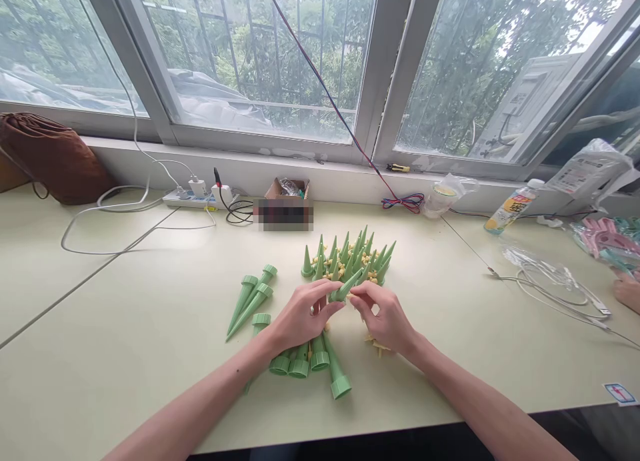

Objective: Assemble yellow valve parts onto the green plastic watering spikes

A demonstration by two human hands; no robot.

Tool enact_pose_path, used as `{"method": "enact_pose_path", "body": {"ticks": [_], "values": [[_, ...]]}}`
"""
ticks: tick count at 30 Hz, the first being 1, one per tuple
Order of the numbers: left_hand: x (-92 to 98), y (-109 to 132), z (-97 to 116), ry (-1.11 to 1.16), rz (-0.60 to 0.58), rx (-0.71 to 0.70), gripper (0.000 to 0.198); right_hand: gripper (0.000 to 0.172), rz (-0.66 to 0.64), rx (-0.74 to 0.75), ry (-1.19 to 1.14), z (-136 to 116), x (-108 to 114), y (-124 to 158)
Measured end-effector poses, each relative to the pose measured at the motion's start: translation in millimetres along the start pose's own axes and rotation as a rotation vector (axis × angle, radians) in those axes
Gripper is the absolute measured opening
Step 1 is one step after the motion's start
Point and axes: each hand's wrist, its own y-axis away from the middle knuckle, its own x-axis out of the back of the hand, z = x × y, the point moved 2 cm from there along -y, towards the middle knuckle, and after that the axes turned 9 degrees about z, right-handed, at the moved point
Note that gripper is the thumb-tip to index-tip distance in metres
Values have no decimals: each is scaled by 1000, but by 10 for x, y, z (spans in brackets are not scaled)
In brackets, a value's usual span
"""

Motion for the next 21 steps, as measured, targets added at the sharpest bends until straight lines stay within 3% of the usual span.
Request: {"method": "enact_pose_path", "body": {"ticks": [12,15,19,21], "values": [[12,-29,45,53,-71,20,26,35,-96,-10,-11,-6,-36,-2],[9,-23,36,41,-36,23,23,32,-79,-29,-29,-12,-31,-3],[26,-31,41,9,72,30,20,15,-23,-30,-43,-43,-19,-2],[38,-43,54,13,91,61,19,16,1,-6,-55,-56,-16,2]]}}
